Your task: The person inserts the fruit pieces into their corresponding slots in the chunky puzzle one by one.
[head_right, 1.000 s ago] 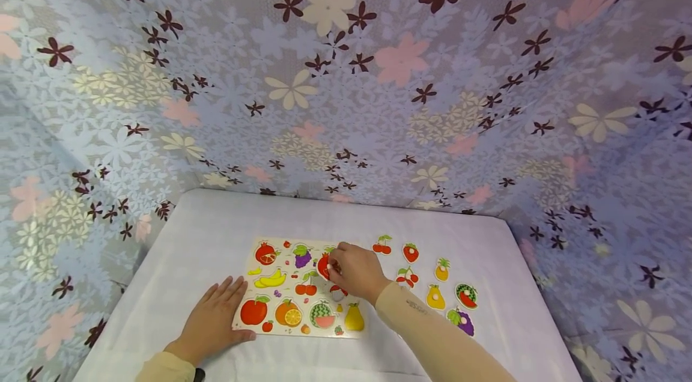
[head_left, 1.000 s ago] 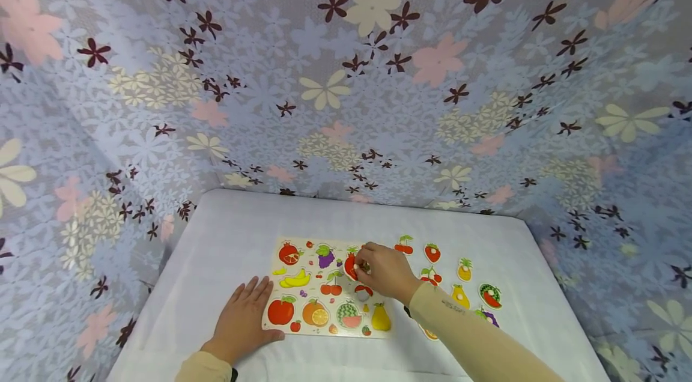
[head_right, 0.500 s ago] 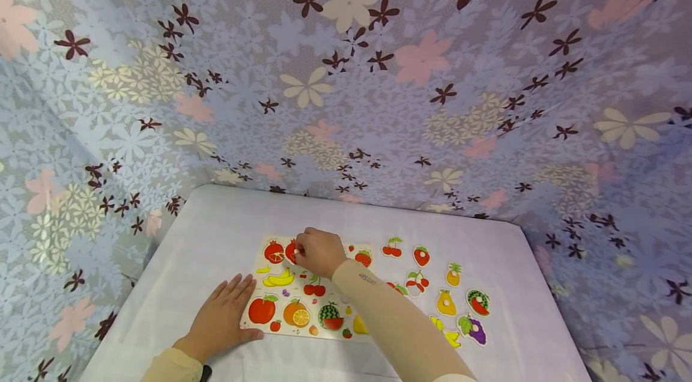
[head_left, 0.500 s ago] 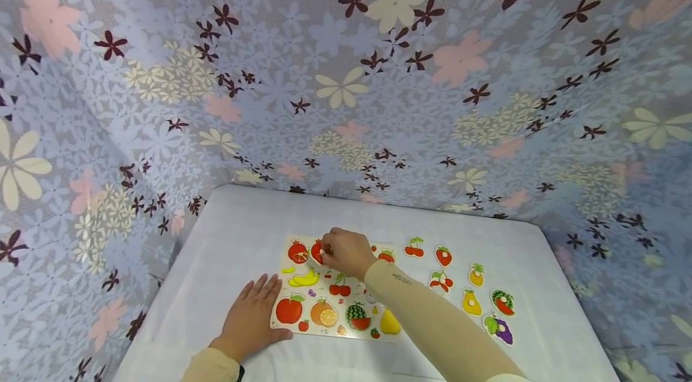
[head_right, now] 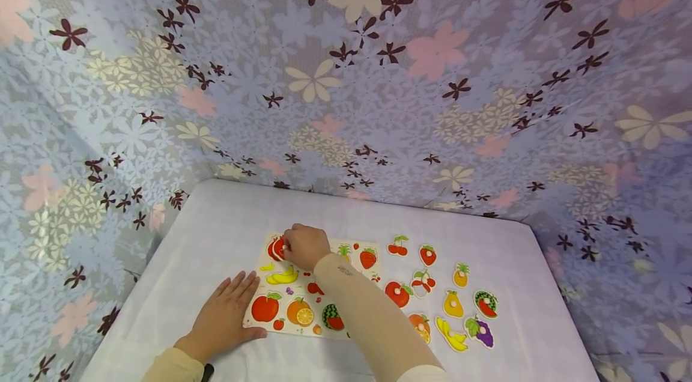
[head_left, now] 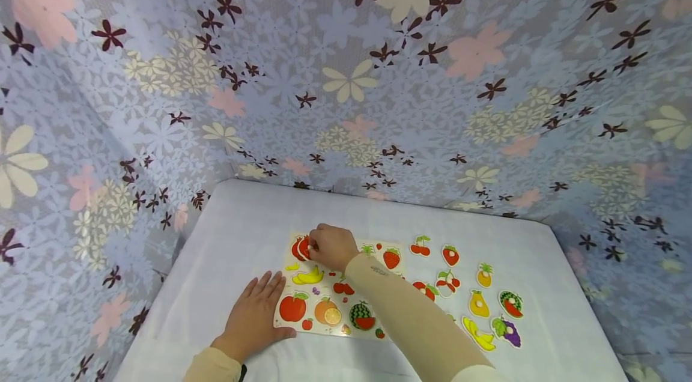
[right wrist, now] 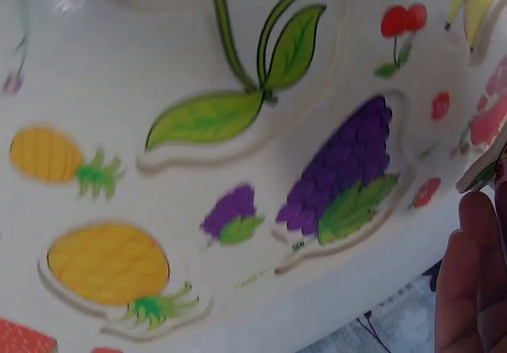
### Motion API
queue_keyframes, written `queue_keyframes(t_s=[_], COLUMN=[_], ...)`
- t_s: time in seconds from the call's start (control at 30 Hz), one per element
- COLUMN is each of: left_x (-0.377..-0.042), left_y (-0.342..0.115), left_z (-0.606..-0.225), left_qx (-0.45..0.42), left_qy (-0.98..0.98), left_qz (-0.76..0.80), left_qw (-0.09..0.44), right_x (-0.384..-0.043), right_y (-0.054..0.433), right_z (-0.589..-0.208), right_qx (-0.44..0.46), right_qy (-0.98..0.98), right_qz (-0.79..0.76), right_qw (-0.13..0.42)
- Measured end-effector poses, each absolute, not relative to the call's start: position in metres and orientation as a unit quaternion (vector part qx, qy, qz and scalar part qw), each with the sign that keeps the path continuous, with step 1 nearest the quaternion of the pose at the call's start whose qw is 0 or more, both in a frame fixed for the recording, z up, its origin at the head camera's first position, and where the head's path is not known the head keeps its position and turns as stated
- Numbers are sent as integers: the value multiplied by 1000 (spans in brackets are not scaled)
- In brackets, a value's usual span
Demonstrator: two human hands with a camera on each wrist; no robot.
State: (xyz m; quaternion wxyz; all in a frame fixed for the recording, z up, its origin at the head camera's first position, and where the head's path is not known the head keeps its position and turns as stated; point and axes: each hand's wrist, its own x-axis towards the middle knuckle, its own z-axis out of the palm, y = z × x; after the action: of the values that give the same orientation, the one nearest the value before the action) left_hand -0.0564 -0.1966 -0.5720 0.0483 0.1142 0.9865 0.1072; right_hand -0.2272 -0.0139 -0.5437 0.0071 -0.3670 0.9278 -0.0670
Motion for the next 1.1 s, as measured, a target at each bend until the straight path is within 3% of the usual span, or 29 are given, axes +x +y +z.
queue_keyframes(t_s=[0.23,0.8,1.1], left_x=[-58,-58,-56], left_y=[-197,-197,-198], left_z=[-573,-574,-572], left_qx=[115,118,124], left_qy=[987,987,987], left_qz=[104,106,102], left_qw=[50,31,23], right_x=[-226,-234,-229], right_y=[-25,-42,-45], right_z=[-548,-564,-559], right_qx=[-369,-375,-365], right_qy=[928,927,931], right_qz=[-39,12,5], right_qw=[25,-23,-15])
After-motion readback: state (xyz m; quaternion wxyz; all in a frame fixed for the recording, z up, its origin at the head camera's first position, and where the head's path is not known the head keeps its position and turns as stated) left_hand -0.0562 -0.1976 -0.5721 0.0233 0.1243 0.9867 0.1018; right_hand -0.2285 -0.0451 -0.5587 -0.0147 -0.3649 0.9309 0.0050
